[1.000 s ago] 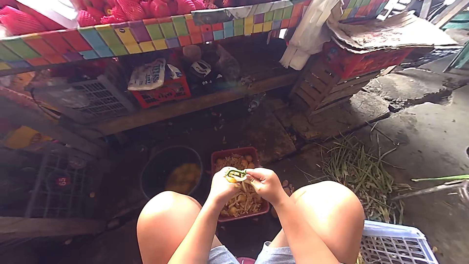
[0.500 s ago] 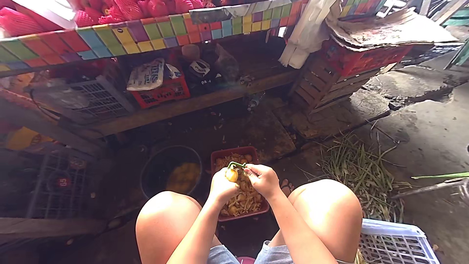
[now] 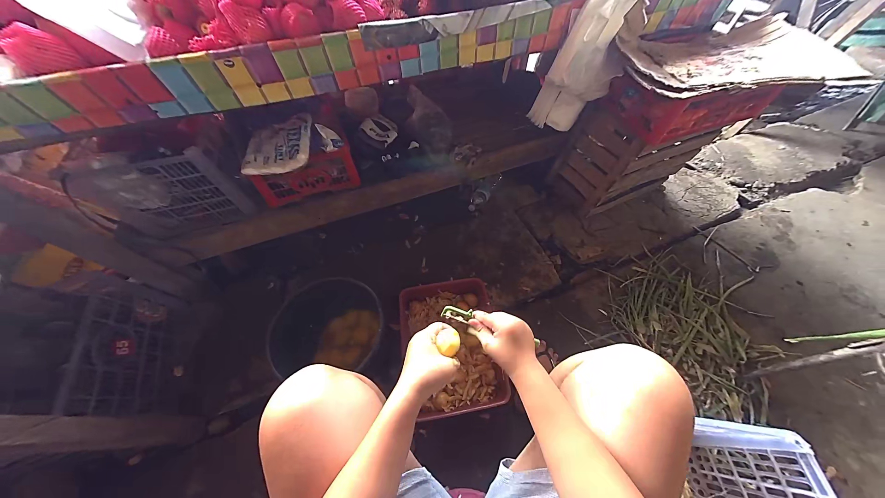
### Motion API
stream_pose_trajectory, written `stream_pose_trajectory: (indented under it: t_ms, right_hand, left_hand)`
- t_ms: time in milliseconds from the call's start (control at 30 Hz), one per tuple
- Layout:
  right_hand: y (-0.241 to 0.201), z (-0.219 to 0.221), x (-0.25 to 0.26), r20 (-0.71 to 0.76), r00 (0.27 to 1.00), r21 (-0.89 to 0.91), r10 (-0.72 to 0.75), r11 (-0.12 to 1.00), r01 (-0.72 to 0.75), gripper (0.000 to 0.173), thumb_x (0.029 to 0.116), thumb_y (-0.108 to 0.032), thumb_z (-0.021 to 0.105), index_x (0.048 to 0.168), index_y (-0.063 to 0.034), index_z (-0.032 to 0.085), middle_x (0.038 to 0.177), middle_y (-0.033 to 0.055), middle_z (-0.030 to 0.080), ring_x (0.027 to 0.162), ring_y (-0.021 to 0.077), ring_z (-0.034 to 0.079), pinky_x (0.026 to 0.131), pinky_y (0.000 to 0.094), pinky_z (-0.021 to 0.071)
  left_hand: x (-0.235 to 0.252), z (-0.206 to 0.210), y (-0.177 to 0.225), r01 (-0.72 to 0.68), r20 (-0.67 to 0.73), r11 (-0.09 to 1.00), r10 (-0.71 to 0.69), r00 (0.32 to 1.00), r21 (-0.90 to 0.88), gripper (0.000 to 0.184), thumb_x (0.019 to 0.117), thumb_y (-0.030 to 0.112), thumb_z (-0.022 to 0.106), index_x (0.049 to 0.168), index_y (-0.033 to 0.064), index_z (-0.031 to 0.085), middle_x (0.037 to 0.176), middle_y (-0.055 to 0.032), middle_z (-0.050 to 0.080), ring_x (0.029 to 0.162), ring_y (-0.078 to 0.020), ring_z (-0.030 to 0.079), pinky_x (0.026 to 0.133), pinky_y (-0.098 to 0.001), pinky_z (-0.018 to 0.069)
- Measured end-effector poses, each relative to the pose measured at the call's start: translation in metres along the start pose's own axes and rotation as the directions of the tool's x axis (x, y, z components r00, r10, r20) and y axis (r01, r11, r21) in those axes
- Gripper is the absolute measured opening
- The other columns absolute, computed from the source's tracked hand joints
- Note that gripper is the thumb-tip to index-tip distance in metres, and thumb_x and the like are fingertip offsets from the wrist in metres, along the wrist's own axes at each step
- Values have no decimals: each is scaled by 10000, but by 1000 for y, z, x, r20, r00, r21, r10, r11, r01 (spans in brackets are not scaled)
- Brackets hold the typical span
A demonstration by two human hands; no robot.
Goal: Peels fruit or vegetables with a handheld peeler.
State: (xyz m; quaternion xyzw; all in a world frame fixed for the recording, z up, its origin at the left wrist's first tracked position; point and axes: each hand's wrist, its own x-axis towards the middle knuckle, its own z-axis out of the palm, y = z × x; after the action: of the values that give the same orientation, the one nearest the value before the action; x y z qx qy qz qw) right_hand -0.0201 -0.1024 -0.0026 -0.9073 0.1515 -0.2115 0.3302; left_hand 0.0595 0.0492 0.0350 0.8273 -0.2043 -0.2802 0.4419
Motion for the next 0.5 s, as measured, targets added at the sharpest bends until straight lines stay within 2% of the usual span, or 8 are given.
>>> stream_pose_trajectory:
  t_ms: [67,133,233,300,333,367,433,500]
  right_hand:
    - [0,0,3,20,997,87,78,993,-79,288,1007,-191,602,1130,4,775,1029,181,769,1006,324,739,924,510,555]
    - [-9,2,0,-46,999,197,21,980,-12,262,984,-163,621,1088,16,783,972,167,772,936,276,749,887,446,579]
    - [-17,5,-7,-54,996,271,-74,959,86,240,969,-144,638,1061,20,788,893,149,761,848,231,739,837,386,588]
    - [-10,5,-4,-36,999,185,-38,982,44,249,974,-151,639,1083,21,784,914,167,764,874,277,747,850,435,590]
    - [-6,4,-1,-8,1000,136,15,991,-13,261,984,-160,631,1102,18,781,947,183,766,915,315,748,871,481,578]
    - [-2,4,1,21,997,149,72,986,-74,273,997,-163,616,1127,18,773,999,187,768,970,315,744,914,487,563]
    - [-5,5,2,23,994,294,109,949,-111,262,997,-151,616,1116,27,767,1015,161,768,972,225,736,931,390,562]
    - [-14,6,-2,-10,1000,393,18,919,-13,240,971,-133,640,1072,38,775,939,147,763,893,172,728,877,323,573]
  left_hand:
    - [2,-3,-4,2,-41,1000,-3,999,-26,447,676,-64,697,1114,18,661,973,-92,662,872,-176,633,769,-388,532]
    - [7,-6,-9,23,-84,1000,-25,996,-18,434,677,-55,690,1102,25,662,960,-87,662,870,-181,634,769,-406,528]
    - [8,-5,-5,64,-78,998,-64,995,-6,449,699,-58,743,1131,41,673,995,-81,693,911,-174,664,831,-412,547]
    - [7,-4,-3,43,-35,999,-43,998,-8,444,686,-61,717,1117,33,664,989,-86,677,903,-178,650,813,-409,540]
    - [5,-3,-2,26,-8,1000,-26,1000,-18,442,681,-72,706,1111,20,659,975,-89,662,883,-177,636,786,-395,532]
    - [3,-4,-1,15,2,999,-15,1000,-31,440,675,-80,696,1103,16,654,962,-83,652,863,-164,625,762,-372,528]
    - [4,-7,-3,15,-29,999,-16,999,-38,440,666,-77,694,1093,19,657,950,-75,649,854,-154,622,753,-366,525]
    - [8,-8,-4,40,-50,999,-42,998,-37,440,686,-77,713,1110,26,661,983,-87,670,894,-174,644,805,-398,539]
